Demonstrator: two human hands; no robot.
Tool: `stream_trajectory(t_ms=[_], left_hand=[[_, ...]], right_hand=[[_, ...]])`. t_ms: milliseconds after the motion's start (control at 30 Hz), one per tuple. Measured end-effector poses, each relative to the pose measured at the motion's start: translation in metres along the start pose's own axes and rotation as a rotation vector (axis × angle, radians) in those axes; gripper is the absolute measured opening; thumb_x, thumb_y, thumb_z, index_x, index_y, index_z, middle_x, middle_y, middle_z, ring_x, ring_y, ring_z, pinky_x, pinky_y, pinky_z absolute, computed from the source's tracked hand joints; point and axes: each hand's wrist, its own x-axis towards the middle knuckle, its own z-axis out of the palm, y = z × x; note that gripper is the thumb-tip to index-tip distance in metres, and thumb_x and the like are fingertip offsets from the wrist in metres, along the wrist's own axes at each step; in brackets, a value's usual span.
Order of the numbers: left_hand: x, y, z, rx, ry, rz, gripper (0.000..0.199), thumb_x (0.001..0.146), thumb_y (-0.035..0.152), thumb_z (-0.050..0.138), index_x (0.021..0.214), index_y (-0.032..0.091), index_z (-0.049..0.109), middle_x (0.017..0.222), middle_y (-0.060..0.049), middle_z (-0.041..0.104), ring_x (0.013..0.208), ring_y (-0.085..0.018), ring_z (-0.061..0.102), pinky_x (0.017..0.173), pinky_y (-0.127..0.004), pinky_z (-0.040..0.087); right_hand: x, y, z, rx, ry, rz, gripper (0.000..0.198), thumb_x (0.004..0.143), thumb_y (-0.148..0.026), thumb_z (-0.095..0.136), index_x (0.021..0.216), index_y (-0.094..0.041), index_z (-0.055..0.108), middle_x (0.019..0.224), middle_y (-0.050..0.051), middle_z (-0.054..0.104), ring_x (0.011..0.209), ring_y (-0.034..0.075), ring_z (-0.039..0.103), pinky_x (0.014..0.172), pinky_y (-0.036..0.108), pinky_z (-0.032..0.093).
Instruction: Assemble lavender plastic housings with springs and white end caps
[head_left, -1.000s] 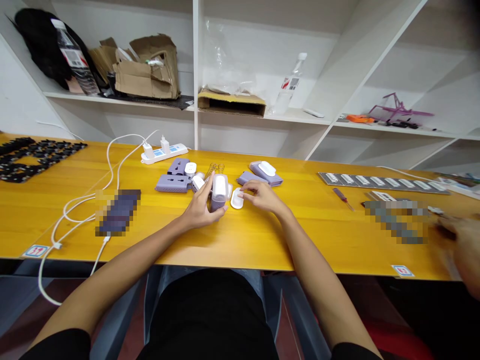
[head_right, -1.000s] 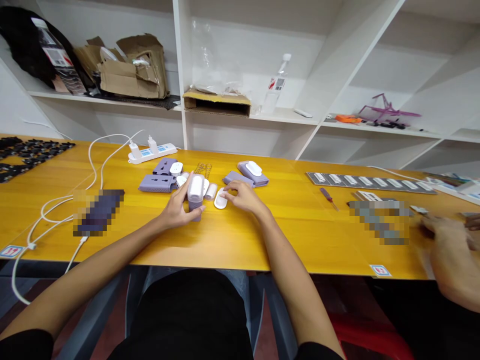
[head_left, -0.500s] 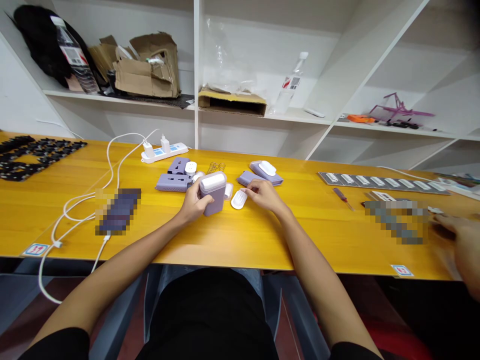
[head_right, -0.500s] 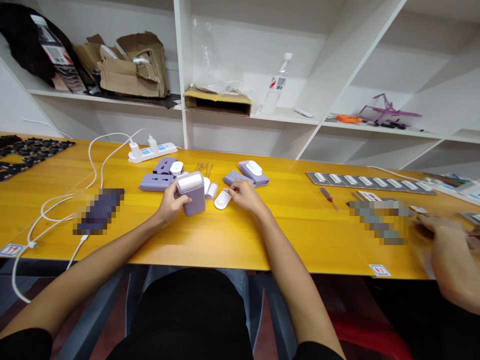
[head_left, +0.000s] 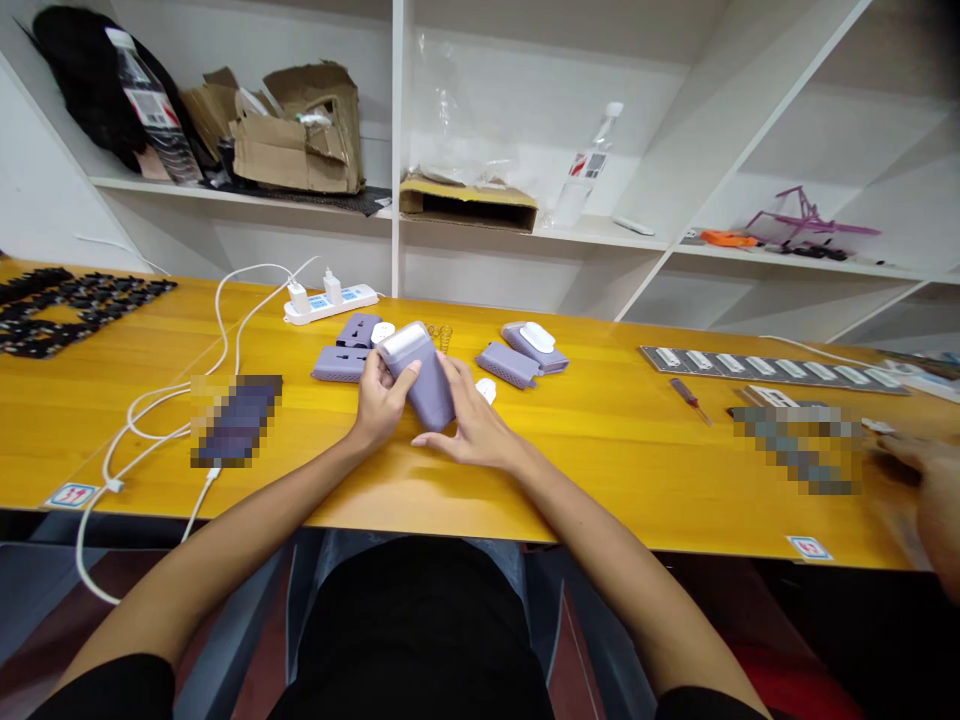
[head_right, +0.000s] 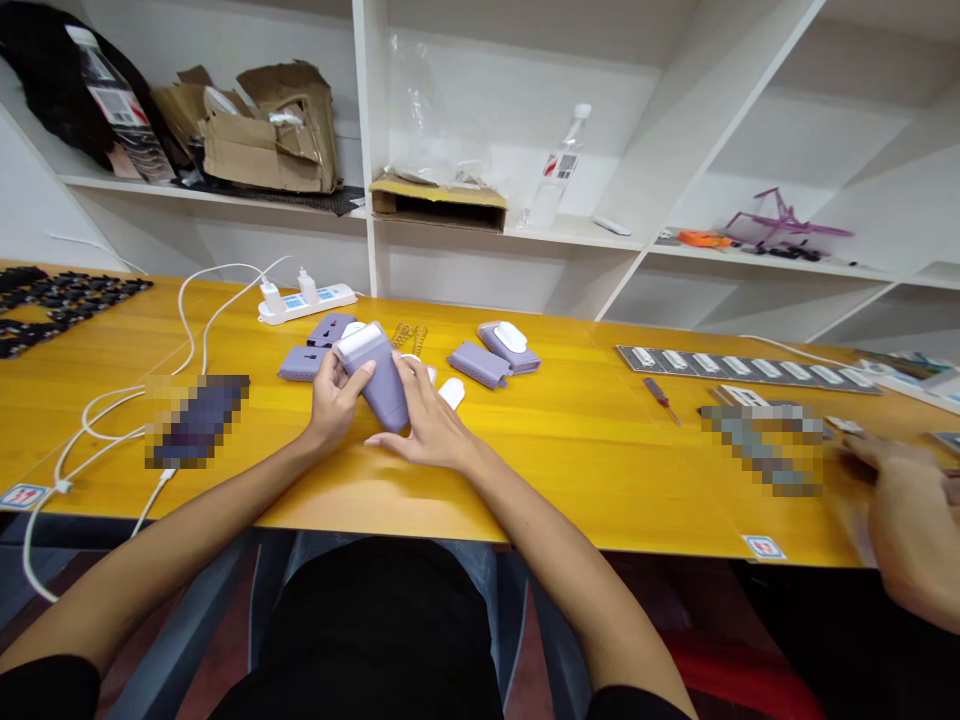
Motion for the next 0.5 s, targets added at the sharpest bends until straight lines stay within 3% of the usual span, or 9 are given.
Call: stream_trajectory(t_ms=[67,200,267,367,500], left_hand=[[0.001,0.000,0.000,0.005,-0.012,0.010,0.056,0.095,0.057,0.074,0.130,0.020,0.052,0.136,-0.016,0.071,0.136,-0.030,0.067,0.111,-0.041,0.058],[-0.002,0.001,0.000,-0.005,-0.083,-0.007,0.057,0.094,0.057,0.077,0.130,0.020,0.053,0.136,-0.017,0.072,0.128,-0.030,0.072,0.104,-0.041,0.063],[-0.004,0.003,0.000,-0.012,-0.147,-0.039,0.061,0.093,0.056,0.078,0.135,0.020,0.052,0.139,-0.019,0.071,0.123,-0.030,0.075,0.098,-0.041,0.066],[-0.008,0.004,0.001,0.031,-0.251,-0.032,0.069,0.093,0.052,0.079,0.145,0.020,0.047,0.145,-0.022,0.067,0.130,-0.033,0.073,0.100,-0.045,0.066],[-0.013,0.003,0.003,0.156,-0.356,0.046,0.064,0.095,0.045,0.078,0.146,0.020,0.049,0.142,-0.022,0.069,0.137,-0.033,0.068,0.102,-0.048,0.065]], right_hand=[[-0.001,-0.001,0.008,-0.037,0.002,0.011,0.124,0.093,-0.065,0.075,0.175,-0.029,-0.010,0.178,0.021,0.018,0.166,0.043,0.024,0.130,0.068,0.036],[-0.002,0.010,0.010,-0.109,0.066,0.027,0.112,0.097,-0.049,0.069,0.175,-0.028,-0.009,0.177,0.020,0.026,0.162,0.043,0.033,0.129,0.068,0.039],[-0.001,0.020,0.004,-0.146,0.118,0.035,0.110,0.094,-0.045,0.070,0.175,-0.026,-0.002,0.174,0.020,0.034,0.158,0.043,0.040,0.126,0.067,0.042],[0.001,0.041,-0.013,-0.203,0.229,0.099,0.104,0.090,-0.042,0.071,0.174,-0.023,0.012,0.167,0.021,0.046,0.150,0.043,0.051,0.124,0.063,0.045],[-0.004,0.078,-0.047,-0.271,0.335,0.317,0.094,0.084,-0.044,0.075,0.166,-0.018,0.037,0.161,0.021,0.056,0.146,0.043,0.055,0.125,0.061,0.043]])
